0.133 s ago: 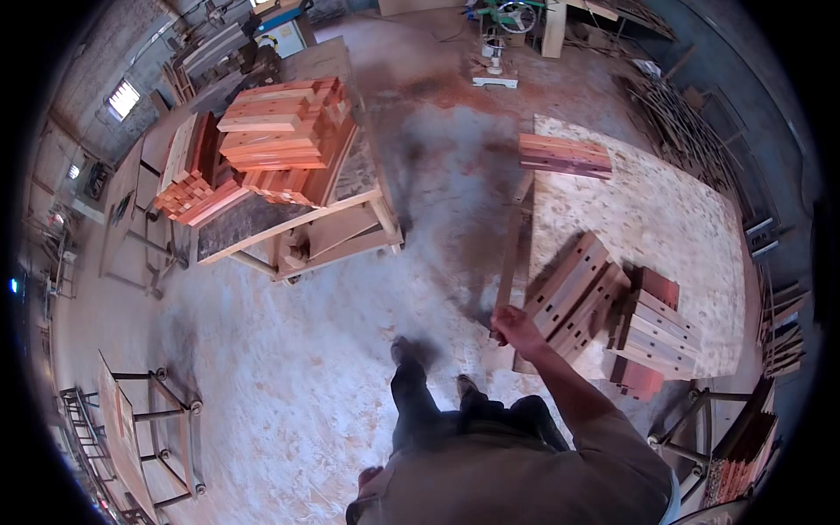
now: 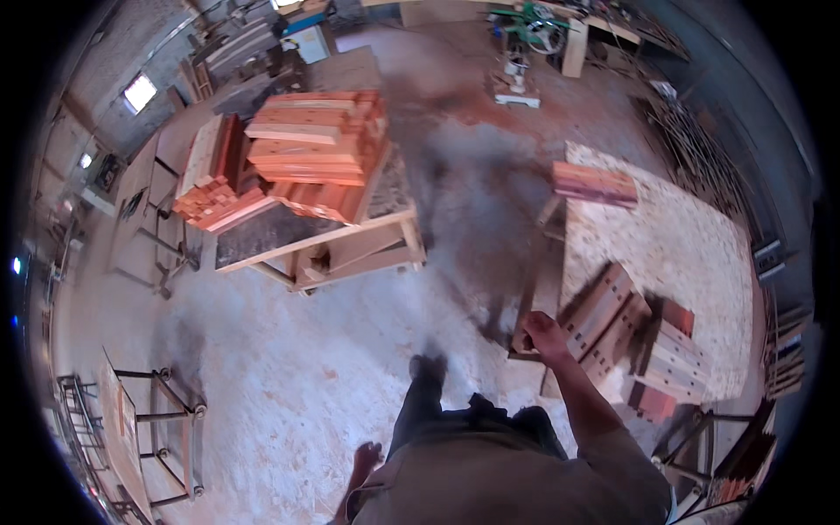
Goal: The person measures and marks several wooden planks on a workbench using a tape measure, a speed square, and a marker. They repeatedly align the tools to draw straight lines and record measurements on the wood pieces.
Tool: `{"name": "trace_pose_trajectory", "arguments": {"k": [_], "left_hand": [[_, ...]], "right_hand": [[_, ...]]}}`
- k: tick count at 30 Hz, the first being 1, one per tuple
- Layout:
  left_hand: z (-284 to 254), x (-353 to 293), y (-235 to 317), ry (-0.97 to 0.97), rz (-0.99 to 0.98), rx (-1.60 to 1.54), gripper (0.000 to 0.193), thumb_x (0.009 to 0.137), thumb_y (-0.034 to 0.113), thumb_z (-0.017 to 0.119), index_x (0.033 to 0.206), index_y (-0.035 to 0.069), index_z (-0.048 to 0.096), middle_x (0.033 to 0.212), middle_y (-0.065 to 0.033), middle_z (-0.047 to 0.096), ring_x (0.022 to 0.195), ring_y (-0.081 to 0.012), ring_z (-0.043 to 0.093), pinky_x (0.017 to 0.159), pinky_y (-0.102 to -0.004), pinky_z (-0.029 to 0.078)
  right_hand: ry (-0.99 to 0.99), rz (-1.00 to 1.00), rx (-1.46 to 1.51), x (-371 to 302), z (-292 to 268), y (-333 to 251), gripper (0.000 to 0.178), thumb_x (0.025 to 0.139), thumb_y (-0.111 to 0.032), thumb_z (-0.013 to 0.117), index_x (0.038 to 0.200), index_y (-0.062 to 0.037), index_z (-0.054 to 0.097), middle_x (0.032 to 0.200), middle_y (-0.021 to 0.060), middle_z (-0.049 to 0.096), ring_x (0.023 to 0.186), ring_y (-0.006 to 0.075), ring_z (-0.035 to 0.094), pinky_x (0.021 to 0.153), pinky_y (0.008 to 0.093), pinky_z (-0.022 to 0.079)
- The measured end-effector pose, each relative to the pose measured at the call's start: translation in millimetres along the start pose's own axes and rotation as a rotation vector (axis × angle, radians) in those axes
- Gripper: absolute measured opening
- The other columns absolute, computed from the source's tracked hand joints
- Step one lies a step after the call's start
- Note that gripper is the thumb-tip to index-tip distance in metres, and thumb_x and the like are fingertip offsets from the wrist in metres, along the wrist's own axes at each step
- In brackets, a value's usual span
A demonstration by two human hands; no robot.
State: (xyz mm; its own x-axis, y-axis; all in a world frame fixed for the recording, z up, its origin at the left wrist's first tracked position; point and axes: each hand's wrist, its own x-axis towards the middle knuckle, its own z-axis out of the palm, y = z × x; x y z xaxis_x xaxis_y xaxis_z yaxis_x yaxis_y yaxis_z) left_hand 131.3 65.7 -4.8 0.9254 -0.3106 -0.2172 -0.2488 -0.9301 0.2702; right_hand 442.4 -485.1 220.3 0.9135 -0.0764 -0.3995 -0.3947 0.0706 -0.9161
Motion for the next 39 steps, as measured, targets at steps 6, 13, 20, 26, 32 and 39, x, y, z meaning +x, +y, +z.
{"name": "trace_pose_trajectory", "arguments": {"k": [6, 13, 20, 26, 32, 39], "left_hand": [[-171, 186, -70, 0.004, -0.871, -1.016, 0.058, 0.087, 0.026, 0.070, 0.133, -0.006, 0.054, 0.080, -0.0159, 0.070, 0.062, -0.0192, 0.066, 0.058, -0.0343, 0.054], [-229, 287, -88, -0.040, -0.867, -1.125, 0.059, 0.090, 0.016, 0.064, 0.140, -0.008, 0.045, 0.086, -0.0116, 0.065, 0.057, -0.0156, 0.058, 0.048, -0.0308, 0.047], [-266, 355, -11, -0.171, -0.597, -1.125, 0.058, 0.088, 0.012, 0.058, 0.142, -0.006, 0.045, 0.078, -0.0046, 0.062, 0.065, -0.0120, 0.057, 0.059, -0.0265, 0.048], [-338, 489, 87, -0.199, -0.081, -0.780, 0.047, 0.093, 0.017, 0.055, 0.132, -0.009, 0.052, 0.077, -0.0061, 0.057, 0.070, -0.0144, 0.053, 0.068, -0.0292, 0.047], [-370, 641, 198, -0.270, 0.257, -0.535, 0.039, 0.095, 0.015, 0.064, 0.128, -0.004, 0.056, 0.099, -0.0108, 0.064, 0.093, -0.0152, 0.060, 0.086, -0.0314, 0.050], [-363, 756, 353, -0.380, 0.409, -0.385, 0.080, 0.084, 0.022, 0.076, 0.149, 0.000, 0.035, 0.143, -0.0221, 0.048, 0.128, -0.0322, 0.049, 0.109, -0.0407, 0.039]], "right_hand": [[0.248, 0.191, -0.126, 0, 21, -56, 0.038, 0.093, -0.017, 0.061, 0.127, -0.0008, 0.055, 0.088, 0.0079, 0.063, 0.062, 0.0162, 0.061, 0.054, 0.0319, 0.053], [0.422, 0.255, -0.261, -2, 4, -57, 0.046, 0.091, -0.019, 0.066, 0.128, 0.0057, 0.055, 0.091, 0.0117, 0.066, 0.070, 0.0181, 0.064, 0.057, 0.0334, 0.054], [0.360, 0.207, -0.244, 78, 30, -76, 0.046, 0.091, -0.032, 0.066, 0.123, 0.0005, 0.060, 0.094, 0.0157, 0.069, 0.074, 0.0217, 0.068, 0.063, 0.0372, 0.055], [0.214, 0.136, -0.341, 128, 25, -57, 0.047, 0.091, -0.035, 0.064, 0.122, 0.0007, 0.061, 0.099, 0.0220, 0.069, 0.088, 0.0332, 0.068, 0.083, 0.0405, 0.053], [0.352, 0.141, -0.176, 117, -30, -69, 0.044, 0.091, -0.033, 0.064, 0.121, 0.0001, 0.063, 0.108, 0.0206, 0.069, 0.096, 0.0312, 0.067, 0.084, 0.0396, 0.052], [0.656, 0.243, 0.131, 83, -87, -78, 0.048, 0.095, -0.030, 0.064, 0.128, 0.0045, 0.057, 0.112, 0.0177, 0.069, 0.092, 0.0214, 0.067, 0.079, 0.0347, 0.055]]}}
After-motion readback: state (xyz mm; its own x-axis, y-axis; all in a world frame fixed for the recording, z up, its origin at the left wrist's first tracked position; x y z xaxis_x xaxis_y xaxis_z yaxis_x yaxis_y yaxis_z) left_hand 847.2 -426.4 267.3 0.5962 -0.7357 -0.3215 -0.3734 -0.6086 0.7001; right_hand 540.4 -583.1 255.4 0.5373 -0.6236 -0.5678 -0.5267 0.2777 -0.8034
